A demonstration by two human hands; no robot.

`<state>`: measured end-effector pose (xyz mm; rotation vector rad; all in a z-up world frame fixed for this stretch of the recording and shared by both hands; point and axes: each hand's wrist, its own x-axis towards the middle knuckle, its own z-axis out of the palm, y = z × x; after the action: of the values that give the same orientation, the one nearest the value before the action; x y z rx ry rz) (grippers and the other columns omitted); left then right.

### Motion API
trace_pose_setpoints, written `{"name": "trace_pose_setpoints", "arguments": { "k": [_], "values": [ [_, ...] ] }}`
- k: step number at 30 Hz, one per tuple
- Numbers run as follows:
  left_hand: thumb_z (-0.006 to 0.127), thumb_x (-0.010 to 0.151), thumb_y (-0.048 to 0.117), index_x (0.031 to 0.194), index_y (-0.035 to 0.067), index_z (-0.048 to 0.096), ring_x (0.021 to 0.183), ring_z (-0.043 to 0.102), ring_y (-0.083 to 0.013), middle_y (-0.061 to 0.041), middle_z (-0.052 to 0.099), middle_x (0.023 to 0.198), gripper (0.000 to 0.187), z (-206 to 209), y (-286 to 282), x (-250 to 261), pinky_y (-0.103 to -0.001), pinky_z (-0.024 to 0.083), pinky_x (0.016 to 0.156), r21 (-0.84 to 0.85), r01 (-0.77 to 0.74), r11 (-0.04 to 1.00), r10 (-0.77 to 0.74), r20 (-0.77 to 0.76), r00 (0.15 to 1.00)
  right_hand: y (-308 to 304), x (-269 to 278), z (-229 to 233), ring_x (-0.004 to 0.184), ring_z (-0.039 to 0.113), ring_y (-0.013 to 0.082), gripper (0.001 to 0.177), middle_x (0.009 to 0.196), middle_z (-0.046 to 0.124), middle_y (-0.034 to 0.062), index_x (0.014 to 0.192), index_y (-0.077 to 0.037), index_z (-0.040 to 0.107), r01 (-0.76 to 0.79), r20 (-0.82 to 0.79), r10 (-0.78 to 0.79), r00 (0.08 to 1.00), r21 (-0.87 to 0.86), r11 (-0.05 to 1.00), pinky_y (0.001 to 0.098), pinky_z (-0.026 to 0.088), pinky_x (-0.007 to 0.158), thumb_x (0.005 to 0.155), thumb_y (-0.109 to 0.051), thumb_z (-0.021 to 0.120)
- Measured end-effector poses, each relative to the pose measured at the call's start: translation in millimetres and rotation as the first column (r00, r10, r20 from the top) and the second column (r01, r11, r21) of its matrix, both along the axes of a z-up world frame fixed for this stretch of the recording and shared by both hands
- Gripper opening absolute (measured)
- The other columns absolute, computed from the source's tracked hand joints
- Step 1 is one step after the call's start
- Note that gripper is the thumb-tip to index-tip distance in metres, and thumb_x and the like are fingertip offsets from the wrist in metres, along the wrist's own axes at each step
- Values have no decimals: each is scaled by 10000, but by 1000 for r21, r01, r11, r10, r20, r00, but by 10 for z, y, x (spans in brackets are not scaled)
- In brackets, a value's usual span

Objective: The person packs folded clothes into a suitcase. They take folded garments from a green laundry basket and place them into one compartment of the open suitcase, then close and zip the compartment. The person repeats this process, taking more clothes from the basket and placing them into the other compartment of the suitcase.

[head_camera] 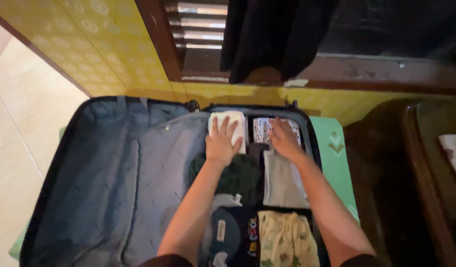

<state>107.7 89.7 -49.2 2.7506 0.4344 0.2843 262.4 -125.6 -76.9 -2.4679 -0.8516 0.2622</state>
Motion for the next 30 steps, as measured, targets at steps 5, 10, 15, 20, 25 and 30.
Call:
{"name": "trace_pose_setpoints", "arguments": {
  "k": [5,10,15,20,25,30],
  "values": [
    [474,931,576,1507,235,442,1512,125,-405,-44,253,1625,671,-12,-69,54,-731,181,1125,251,18,968,-21,12,1000,-557,-474,639,1337,577,264,414,1414,641,89,1446,-138,555,44,-139,13,990,402,915,395,443,1062,1038,-214,562],
    [523,983,423,1517,153,485,1551,136,-401,-85,312,1660,600,299,-404,-153,-756,92,1156,199,0,980,-26,130,991,-757,-1156,1063,1295,565,258,472,1378,650,113,1543,-75,422,81,-259,107,960,622,778,374,414,1101,1082,-172,465],
    [591,900,321,1496,115,488,1543,133,-408,-127,351,1613,639,750,-1128,-870,-750,68,1172,169,75,983,-84,46,995,-735,-1947,1062,1463,426,401,574,1539,494,210,1559,-45,376,-269,220,188,957,439,857,460,326,1215,1019,-89,564],
    [610,861,268,1474,73,489,1545,121,-404,-159,352,1613,655,885,-1529,-1801,-728,72,1175,195,56,979,-75,87,993,-668,-2782,1042,1550,208,501,766,1616,346,249,1631,16,211,-261,227,184,956,378,888,525,243,1240,945,-30,549],
    [599,879,205,1513,50,464,1556,155,-422,-157,381,1615,667,796,-1619,-2733,-692,111,1206,230,-57,972,6,216,976,-692,-3590,1040,1565,162,496,698,1675,286,224,1612,7,234,-362,288,263,921,384,849,519,226,1253,987,-44,539],
    [602,887,192,1515,53,452,1555,181,-448,-187,387,1617,660,689,-1527,-3723,-680,134,1207,146,-129,981,80,303,950,-554,-4372,965,1598,133,456,660,1701,264,193,1626,-6,241,-516,354,390,850,411,751,520,182,1288,1028,-48,518]
  ]
}}
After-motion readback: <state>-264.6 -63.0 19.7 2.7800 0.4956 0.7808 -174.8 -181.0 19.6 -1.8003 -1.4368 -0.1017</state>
